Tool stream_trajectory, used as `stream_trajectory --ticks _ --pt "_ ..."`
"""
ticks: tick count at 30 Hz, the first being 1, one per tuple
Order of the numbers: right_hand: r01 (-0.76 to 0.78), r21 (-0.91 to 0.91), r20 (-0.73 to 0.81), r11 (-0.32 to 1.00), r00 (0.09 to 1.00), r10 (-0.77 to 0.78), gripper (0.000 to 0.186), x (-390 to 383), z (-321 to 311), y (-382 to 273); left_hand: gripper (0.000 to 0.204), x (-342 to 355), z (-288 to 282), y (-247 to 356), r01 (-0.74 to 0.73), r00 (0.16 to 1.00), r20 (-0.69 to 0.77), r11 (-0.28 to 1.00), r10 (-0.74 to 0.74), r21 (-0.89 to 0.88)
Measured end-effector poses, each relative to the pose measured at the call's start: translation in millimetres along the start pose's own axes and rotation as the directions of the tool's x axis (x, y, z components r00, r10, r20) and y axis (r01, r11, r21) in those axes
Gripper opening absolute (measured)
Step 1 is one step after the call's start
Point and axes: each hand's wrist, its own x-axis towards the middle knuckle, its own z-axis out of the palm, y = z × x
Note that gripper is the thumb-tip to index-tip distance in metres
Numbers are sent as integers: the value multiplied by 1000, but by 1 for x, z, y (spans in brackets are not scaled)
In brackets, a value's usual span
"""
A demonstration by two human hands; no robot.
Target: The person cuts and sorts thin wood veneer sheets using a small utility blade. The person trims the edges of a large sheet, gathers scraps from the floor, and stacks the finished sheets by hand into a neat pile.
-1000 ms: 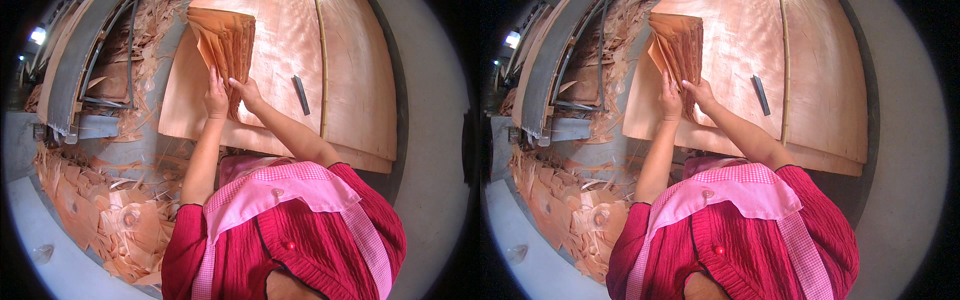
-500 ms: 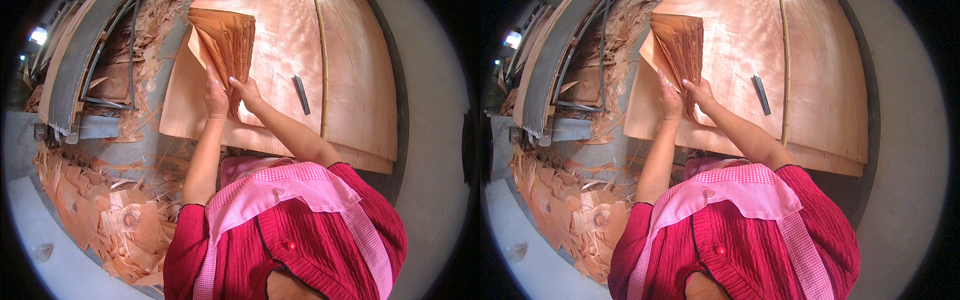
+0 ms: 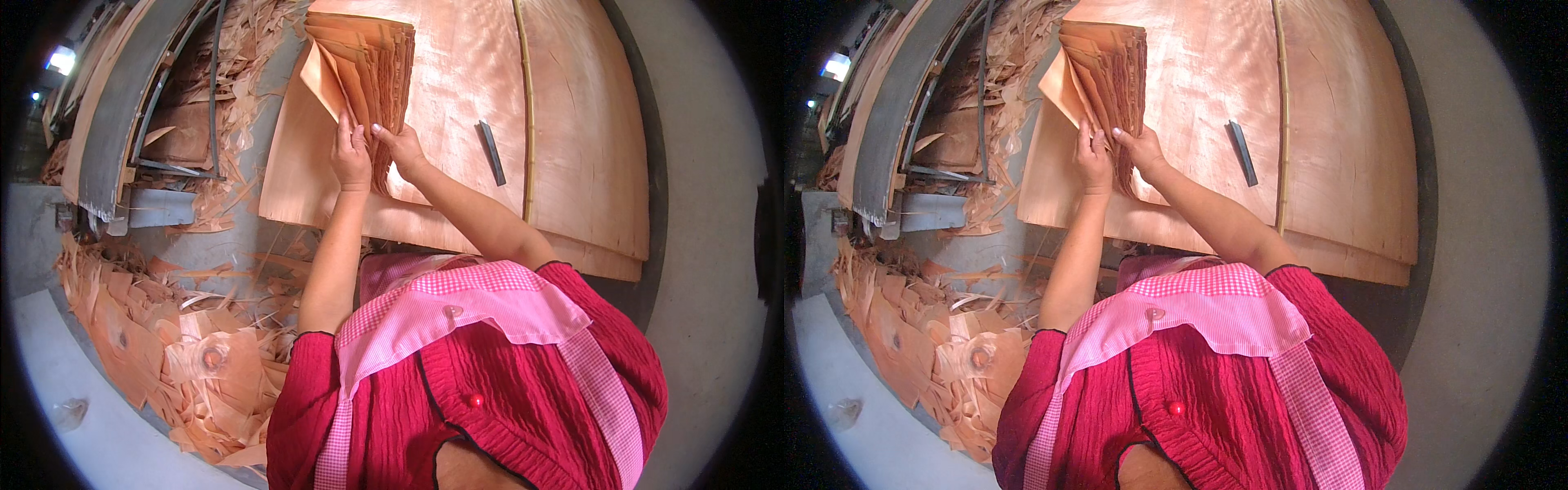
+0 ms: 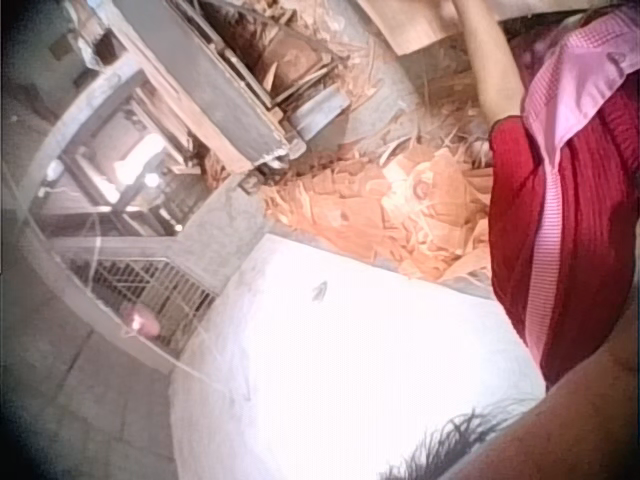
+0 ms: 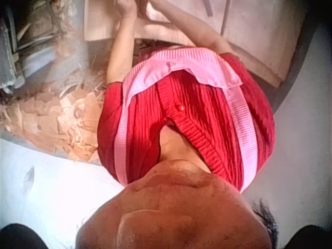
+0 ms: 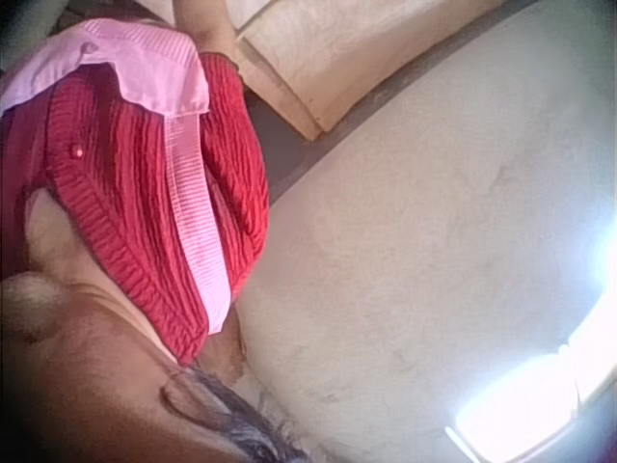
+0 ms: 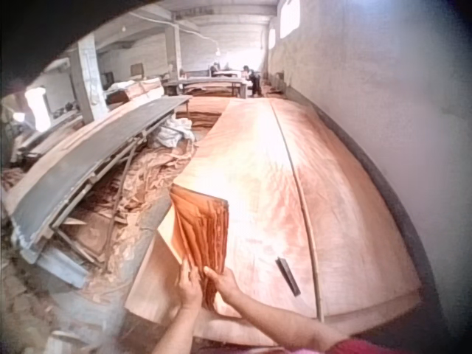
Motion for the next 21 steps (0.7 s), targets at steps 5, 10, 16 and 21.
stream_trajectory --ticks 5,10,16,21 --pt "14 -22 -1 1000 1000 -14 23 1 -1 1 43 7 -3 4 -189 982 12 961 190 203" --pt "-47 -33 9 998 999 47 25 0 0 -2 42 2 1 20 30 998 51 976 -42 215" --pt "-33 -34 -25 999 999 32 25 -4 0 -5 38 4 3 6 -116 992 -28 972 124 205" --pt "-36 -3 -13 999 999 35 23 -2 -1 -3 37 4 -2 22 32 995 83 981 -48 189"
